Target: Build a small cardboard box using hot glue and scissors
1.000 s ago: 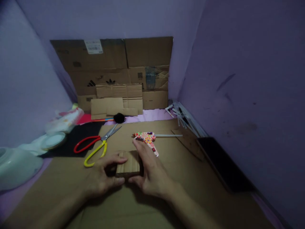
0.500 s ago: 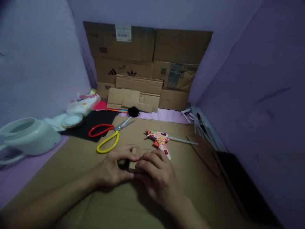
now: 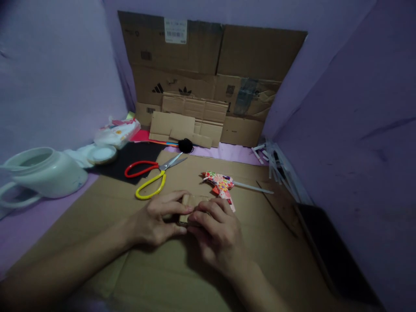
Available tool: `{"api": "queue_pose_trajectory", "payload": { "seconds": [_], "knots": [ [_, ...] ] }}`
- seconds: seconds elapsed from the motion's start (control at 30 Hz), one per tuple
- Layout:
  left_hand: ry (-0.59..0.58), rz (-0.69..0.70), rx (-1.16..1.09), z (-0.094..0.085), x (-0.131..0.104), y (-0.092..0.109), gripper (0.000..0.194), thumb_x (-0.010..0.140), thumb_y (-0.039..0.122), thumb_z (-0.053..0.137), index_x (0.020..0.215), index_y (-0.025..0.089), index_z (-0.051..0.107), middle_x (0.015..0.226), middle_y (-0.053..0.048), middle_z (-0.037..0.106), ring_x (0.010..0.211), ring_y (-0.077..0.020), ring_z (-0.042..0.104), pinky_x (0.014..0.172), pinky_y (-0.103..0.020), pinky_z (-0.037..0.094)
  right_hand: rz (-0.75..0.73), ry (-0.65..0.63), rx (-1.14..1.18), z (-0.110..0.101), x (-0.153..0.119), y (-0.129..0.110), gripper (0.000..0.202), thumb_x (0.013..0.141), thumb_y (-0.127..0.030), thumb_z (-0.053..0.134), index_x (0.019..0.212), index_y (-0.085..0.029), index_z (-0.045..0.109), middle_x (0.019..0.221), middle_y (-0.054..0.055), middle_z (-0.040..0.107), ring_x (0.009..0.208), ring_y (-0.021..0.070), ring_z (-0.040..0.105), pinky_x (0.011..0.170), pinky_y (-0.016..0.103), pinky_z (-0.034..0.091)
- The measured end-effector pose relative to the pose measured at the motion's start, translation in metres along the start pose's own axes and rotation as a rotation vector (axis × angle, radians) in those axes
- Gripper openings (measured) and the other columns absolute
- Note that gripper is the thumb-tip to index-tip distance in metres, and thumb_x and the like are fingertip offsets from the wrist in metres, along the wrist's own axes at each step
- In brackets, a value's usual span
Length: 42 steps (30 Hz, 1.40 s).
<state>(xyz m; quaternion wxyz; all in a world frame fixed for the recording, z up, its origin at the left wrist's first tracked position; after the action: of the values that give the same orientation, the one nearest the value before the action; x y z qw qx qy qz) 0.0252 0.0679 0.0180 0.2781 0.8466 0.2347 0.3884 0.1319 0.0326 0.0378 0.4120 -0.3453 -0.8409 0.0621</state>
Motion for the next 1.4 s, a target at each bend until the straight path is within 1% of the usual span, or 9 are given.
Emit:
{"api": "queue_pose_trajectory", "payload": {
  "seconds": [0.17,0.37,0.6,0.77,0.9,0.97,1.07,1.27,1.4],
  "knots": [
    [-0.044,0.05,0.054,0.001,0.0,0.005,0.031,0.074,0.016,0.068,0.105,0.017,0.065,0.088,-0.007,0.06,0.075,-0.018,0.059,0.065,-0.029,0.05,0.017,0.0,0.017,-0.001,0.004,-0.004,0.016,0.078,-0.003,0.061,0.086,-0.017,0.062,0.087,0.007,0.062,0.084,0.0207,0.053,0.076,0.038,0.045],
    [-0.066,0.081,0.04,-0.001,0.001,0.009,0.033,0.076,0.017,0.066,0.109,0.017,0.063,0.096,-0.009,0.06,0.082,-0.0189,0.059,0.07,-0.03,0.05,0.035,0.009,0.047,-0.002,0.007,-0.004,0.02,0.074,-0.004,0.065,0.087,-0.018,0.061,0.087,0.006,0.061,0.082,0.0206,0.053,0.078,0.04,0.044],
    [-0.091,0.005,0.044,-0.002,0.002,0.007,0.028,0.072,0.013,0.064,0.1,0.015,0.061,0.093,-0.009,0.061,0.083,-0.0203,0.06,0.075,-0.033,0.052,0.07,0.003,0.105,0.003,0.002,0.006,0.024,0.072,-0.006,0.065,0.091,-0.02,0.06,0.091,0.006,0.056,0.088,0.0228,0.051,0.077,0.04,0.045],
    [-0.045,-0.011,0.057,-0.005,0.001,0.005,0.026,0.072,0.015,0.066,0.097,0.016,0.062,0.098,-0.011,0.066,0.1,-0.0263,0.063,0.084,-0.038,0.052,0.07,0.026,0.096,0.0,0.002,0.008,0.022,0.07,-0.008,0.065,0.088,-0.021,0.061,0.088,0.005,0.057,0.085,0.0223,0.053,0.075,0.039,0.045],
    [-0.009,0.053,-0.001,-0.006,0.0,0.008,0.026,0.07,0.012,0.065,0.096,0.016,0.065,0.106,-0.015,0.068,0.123,-0.0307,0.052,0.095,-0.044,0.048,0.078,0.03,0.102,-0.001,0.004,0.008,0.022,0.071,-0.008,0.064,0.087,-0.021,0.062,0.088,0.005,0.058,0.084,0.0226,0.053,0.076,0.04,0.046],
    [0.023,0.034,-0.006,-0.007,-0.001,0.007,0.029,0.068,0.008,0.065,0.096,0.015,0.065,0.116,-0.019,0.065,0.126,-0.031,0.05,0.096,-0.044,0.047,0.085,0.038,0.102,-0.001,0.004,0.008,0.021,0.07,-0.008,0.064,0.087,-0.022,0.062,0.088,0.005,0.058,0.084,0.0227,0.054,0.076,0.041,0.047],
    [0.07,-0.017,-0.004,-0.008,-0.003,0.004,0.032,0.065,0.005,0.064,0.096,0.014,0.066,0.122,-0.021,0.062,0.119,-0.0302,0.056,0.091,-0.041,0.051,0.091,0.047,0.1,-0.001,0.004,0.008,0.022,0.07,-0.008,0.064,0.087,-0.022,0.062,0.087,0.005,0.058,0.083,0.0223,0.054,0.073,0.039,0.047],
    [0.1,0.038,0.005,-0.009,-0.002,0.01,0.028,0.066,0.008,0.06,0.091,0.015,0.067,0.092,-0.012,0.067,0.085,-0.0229,0.068,0.077,-0.035,0.055,0.097,0.05,0.122,0.0,0.004,0.009,0.023,0.07,-0.007,0.065,0.087,-0.021,0.062,0.087,0.005,0.057,0.084,0.0216,0.053,0.074,0.039,0.046],
    [0.104,0.086,0.025,-0.009,-0.002,0.012,0.028,0.067,0.007,0.058,0.093,0.016,0.066,0.089,-0.011,0.065,0.084,-0.0225,0.066,0.075,-0.035,0.055,0.094,0.062,0.121,-0.001,0.004,0.01,0.022,0.069,-0.008,0.065,0.086,-0.022,0.063,0.087,0.004,0.058,0.083,0.022,0.054,0.073,0.039,0.047]
  ]
}}
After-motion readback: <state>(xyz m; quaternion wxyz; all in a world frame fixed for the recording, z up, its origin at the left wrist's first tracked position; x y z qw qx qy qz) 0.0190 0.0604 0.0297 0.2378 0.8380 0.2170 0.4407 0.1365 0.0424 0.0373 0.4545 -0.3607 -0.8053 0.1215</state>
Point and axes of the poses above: each hand's wrist, its own x-axis towards the middle knuckle, its own z-axis out of the palm, y = z × x, the point moved 9 cm from there along x, towards the middle knuckle
